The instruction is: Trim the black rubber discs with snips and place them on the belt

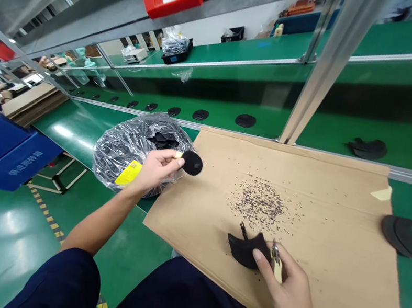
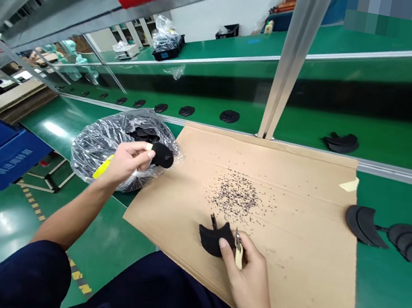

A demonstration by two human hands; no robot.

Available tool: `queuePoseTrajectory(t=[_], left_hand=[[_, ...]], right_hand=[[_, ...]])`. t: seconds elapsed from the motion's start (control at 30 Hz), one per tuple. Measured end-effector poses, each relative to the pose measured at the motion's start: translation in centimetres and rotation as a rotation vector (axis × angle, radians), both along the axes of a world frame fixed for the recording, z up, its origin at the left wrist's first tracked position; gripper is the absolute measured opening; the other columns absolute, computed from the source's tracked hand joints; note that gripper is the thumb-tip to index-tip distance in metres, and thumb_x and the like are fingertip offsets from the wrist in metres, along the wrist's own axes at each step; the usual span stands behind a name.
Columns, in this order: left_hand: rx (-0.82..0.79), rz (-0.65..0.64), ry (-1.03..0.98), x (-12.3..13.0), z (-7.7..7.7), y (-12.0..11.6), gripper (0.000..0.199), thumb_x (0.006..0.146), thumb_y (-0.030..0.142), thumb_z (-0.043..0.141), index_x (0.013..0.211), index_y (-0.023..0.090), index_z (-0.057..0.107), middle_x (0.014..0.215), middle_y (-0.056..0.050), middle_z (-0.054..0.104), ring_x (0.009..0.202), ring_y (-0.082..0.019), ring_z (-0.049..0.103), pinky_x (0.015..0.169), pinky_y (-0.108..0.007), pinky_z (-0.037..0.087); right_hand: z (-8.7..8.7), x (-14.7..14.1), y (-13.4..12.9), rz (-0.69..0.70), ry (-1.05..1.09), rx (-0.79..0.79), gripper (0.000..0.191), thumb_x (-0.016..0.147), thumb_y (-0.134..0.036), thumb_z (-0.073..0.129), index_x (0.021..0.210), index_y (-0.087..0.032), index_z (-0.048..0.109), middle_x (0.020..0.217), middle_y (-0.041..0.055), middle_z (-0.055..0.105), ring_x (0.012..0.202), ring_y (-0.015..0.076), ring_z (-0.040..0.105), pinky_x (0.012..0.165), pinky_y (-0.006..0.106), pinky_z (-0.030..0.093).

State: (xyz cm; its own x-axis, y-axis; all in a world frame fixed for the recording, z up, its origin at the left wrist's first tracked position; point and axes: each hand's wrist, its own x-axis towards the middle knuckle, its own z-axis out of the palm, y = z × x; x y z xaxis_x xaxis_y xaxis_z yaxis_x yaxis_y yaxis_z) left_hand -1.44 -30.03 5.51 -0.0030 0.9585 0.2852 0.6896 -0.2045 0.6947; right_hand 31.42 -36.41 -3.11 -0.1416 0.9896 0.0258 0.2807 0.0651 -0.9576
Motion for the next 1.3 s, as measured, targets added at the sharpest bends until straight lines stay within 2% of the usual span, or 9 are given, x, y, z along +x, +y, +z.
queuePoseTrajectory(t=[0.13, 0.3, 0.4, 0.5, 0.67, 0.77, 0.93, 1.13, 1.3], left_hand=[[0.216, -0.179, -0.003, 6.0, -3.7, -3.1, 0.018, 0.096, 0.028, 0.060, 0.102, 0.018, 0.074, 0.073, -0.003, 0.074, 0.063, -0.014, 0.069, 0.061, -0.024, 0.057], [0.420, -0.420, 0.050, 10.6, -6.2, -5.1, 0.030, 0.094, 0.028, 0.067, 0.122, 0.018, 0.068, 0.098, -0.010, 0.076, 0.087, -0.019, 0.074, 0.078, -0.030, 0.063], [0.344, -0.423, -0.010, 11.1, -6.9, -5.1, 0.020, 0.094, 0.025, 0.066, 0.113, 0.018, 0.068, 0.092, -0.008, 0.074, 0.085, -0.017, 0.072, 0.075, -0.028, 0.061], [0.172, -0.439, -0.023, 10.6, -6.6, -4.7, 0.034, 0.095, 0.018, 0.061, 0.128, 0.020, 0.059, 0.094, -0.005, 0.073, 0.078, -0.014, 0.069, 0.073, -0.025, 0.060], [-0.134, -0.652, 0.129, 9.1, -4.8, -3.7, 0.039, 0.094, 0.020, 0.059, 0.132, 0.025, 0.058, 0.107, -0.005, 0.073, 0.089, -0.018, 0.070, 0.082, -0.031, 0.060], [-0.163, -0.596, 0.022, 8.7, -4.4, -3.6, 0.021, 0.094, 0.023, 0.062, 0.116, 0.022, 0.064, 0.105, -0.006, 0.073, 0.098, -0.020, 0.071, 0.087, -0.033, 0.060], [-0.074, -0.276, -0.291, 10.1, -5.9, -4.6, 0.023, 0.089, 0.037, 0.073, 0.096, 0.021, 0.057, 0.088, -0.001, 0.070, 0.080, -0.014, 0.070, 0.071, -0.023, 0.059], [0.185, -0.196, -0.053, 11.5, -7.4, -4.9, 0.027, 0.088, 0.040, 0.073, 0.086, 0.020, 0.054, 0.073, 0.002, 0.060, 0.066, -0.011, 0.058, 0.063, -0.023, 0.051], [0.139, -0.280, 0.007, 11.3, -7.4, -5.0, 0.019, 0.095, 0.037, 0.065, 0.102, 0.019, 0.061, 0.078, -0.001, 0.063, 0.071, -0.014, 0.060, 0.066, -0.026, 0.052]], right_hand=[[0.8, -1.4, -0.1, -0.043, 0.081, -0.107, 0.038, 0.086, -0.056, 0.066, 0.075, -0.021, 0.059, 0.068, -0.0006, 0.057, 0.064, 0.0164, 0.053, 0.062, 0.026, 0.049], [1.3, -1.7, -0.5, -0.086, 0.193, -0.196, 0.040, 0.085, -0.058, 0.067, 0.075, -0.021, 0.056, 0.069, -0.0018, 0.051, 0.064, 0.0145, 0.045, 0.062, 0.027, 0.044], [1.4, -1.6, -0.7, -0.077, 0.200, -0.208, 0.038, 0.086, -0.056, 0.067, 0.076, -0.021, 0.056, 0.068, -0.0024, 0.050, 0.063, 0.0140, 0.043, 0.061, 0.027, 0.043], [1.4, -1.6, -1.0, -0.019, 0.177, -0.193, 0.032, 0.088, -0.050, 0.066, 0.078, -0.021, 0.057, 0.069, -0.0023, 0.050, 0.064, 0.0141, 0.044, 0.063, 0.027, 0.043], [1.2, -2.0, -1.2, 0.057, 0.089, -0.182, 0.026, 0.091, -0.045, 0.062, 0.080, -0.021, 0.059, 0.070, -0.0014, 0.053, 0.067, 0.0155, 0.048, 0.063, 0.028, 0.043], [1.0, -2.1, -1.0, 0.030, 0.096, -0.181, 0.028, 0.091, -0.046, 0.062, 0.078, -0.022, 0.056, 0.069, -0.0019, 0.051, 0.066, 0.0152, 0.047, 0.063, 0.028, 0.043], [0.9, -2.5, -0.9, -0.037, 0.171, -0.227, 0.033, 0.088, -0.050, 0.066, 0.076, -0.022, 0.054, 0.068, -0.0036, 0.046, 0.063, 0.0135, 0.041, 0.062, 0.027, 0.042], [1.1, -2.8, -1.4, -0.043, 0.227, -0.258, 0.036, 0.087, -0.053, 0.068, 0.077, -0.022, 0.053, 0.071, -0.0030, 0.043, 0.066, 0.0142, 0.041, 0.062, 0.027, 0.040], [1.4, -2.8, -1.6, -0.046, 0.203, -0.243, 0.035, 0.087, -0.053, 0.067, 0.077, -0.023, 0.052, 0.068, -0.0044, 0.040, 0.062, 0.0130, 0.037, 0.061, 0.027, 0.041]])
